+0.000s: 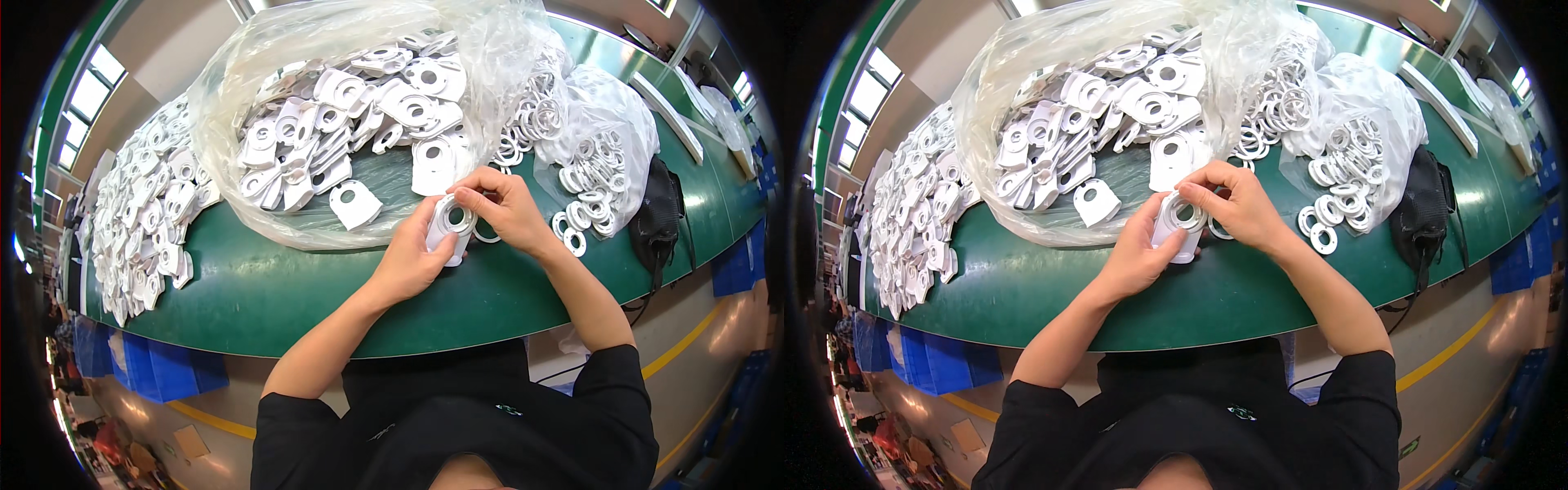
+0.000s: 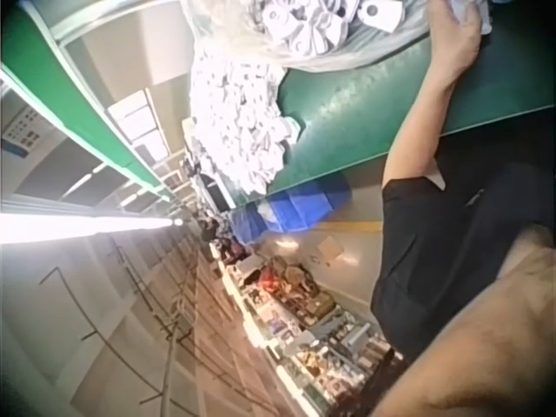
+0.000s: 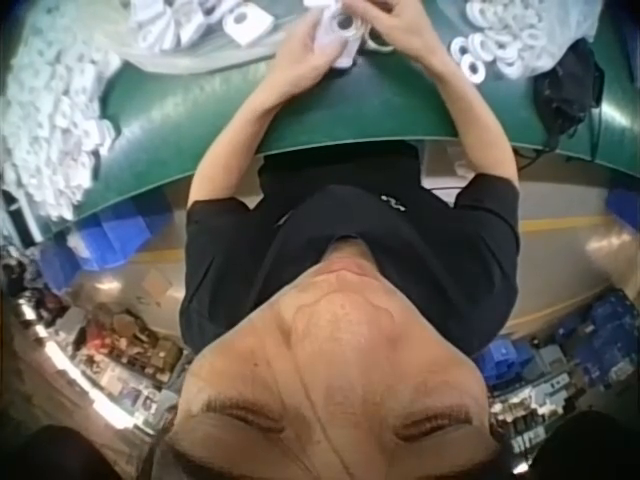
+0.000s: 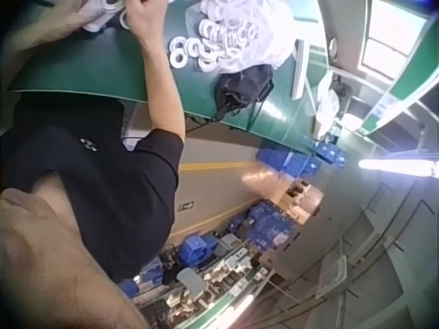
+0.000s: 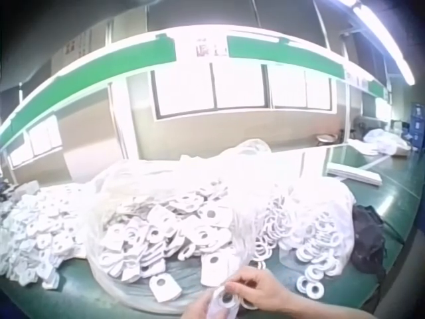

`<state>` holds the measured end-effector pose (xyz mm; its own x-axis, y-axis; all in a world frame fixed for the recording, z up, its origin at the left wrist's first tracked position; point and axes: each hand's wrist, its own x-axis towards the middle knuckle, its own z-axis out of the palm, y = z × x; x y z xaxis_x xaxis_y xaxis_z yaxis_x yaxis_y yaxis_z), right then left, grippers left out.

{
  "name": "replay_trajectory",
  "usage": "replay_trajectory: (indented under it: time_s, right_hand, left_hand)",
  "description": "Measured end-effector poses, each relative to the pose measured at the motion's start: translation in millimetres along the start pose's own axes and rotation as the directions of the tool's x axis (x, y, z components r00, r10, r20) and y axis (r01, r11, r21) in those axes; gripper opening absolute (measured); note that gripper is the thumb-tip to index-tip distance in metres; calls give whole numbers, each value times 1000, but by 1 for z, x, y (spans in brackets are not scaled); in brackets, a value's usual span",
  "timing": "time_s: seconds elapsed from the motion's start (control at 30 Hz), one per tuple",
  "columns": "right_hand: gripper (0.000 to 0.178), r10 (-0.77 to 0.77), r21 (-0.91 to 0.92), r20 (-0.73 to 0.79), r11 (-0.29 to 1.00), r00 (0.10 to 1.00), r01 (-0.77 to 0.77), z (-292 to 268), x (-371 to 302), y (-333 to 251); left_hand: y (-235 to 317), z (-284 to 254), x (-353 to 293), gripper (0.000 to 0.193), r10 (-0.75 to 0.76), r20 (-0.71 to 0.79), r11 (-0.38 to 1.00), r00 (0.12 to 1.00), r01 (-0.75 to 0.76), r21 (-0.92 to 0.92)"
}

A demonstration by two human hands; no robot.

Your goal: The worker is assembling small white rings into plastic housings on a factory workbench.

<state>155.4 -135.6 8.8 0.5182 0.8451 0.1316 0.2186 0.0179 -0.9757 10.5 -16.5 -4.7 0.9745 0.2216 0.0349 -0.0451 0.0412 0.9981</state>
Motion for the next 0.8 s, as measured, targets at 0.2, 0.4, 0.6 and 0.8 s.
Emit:
replay_trajectory:
  time_s: [0.2, 0.4, 0.6, 0.8]
  right_hand:
    - [14, 0, -62, 138, 998, 990, 9, -4, -1, -7]
    - [14, -136, -279, 222, 940, 966, 196, 6, -5, -8]
    - [14, -134, -219, 83, 964, 988, 149, 8, -5, 1]
    - [22, -58, 42, -152, 997, 987, 65, 10, 2, 13]
  left_hand:
    - [2, -2, 0, 19, 185, -128, 913, 974, -122, 390]
    - [-2, -6, 1, 21, 183, -160, 856, 970, -78, 510]
    - [-7, -1, 3, 22, 163, -198, 951, 966, -100, 293]
    - [-14, 8, 5, 21, 140, -251, 985, 958, -160, -62]
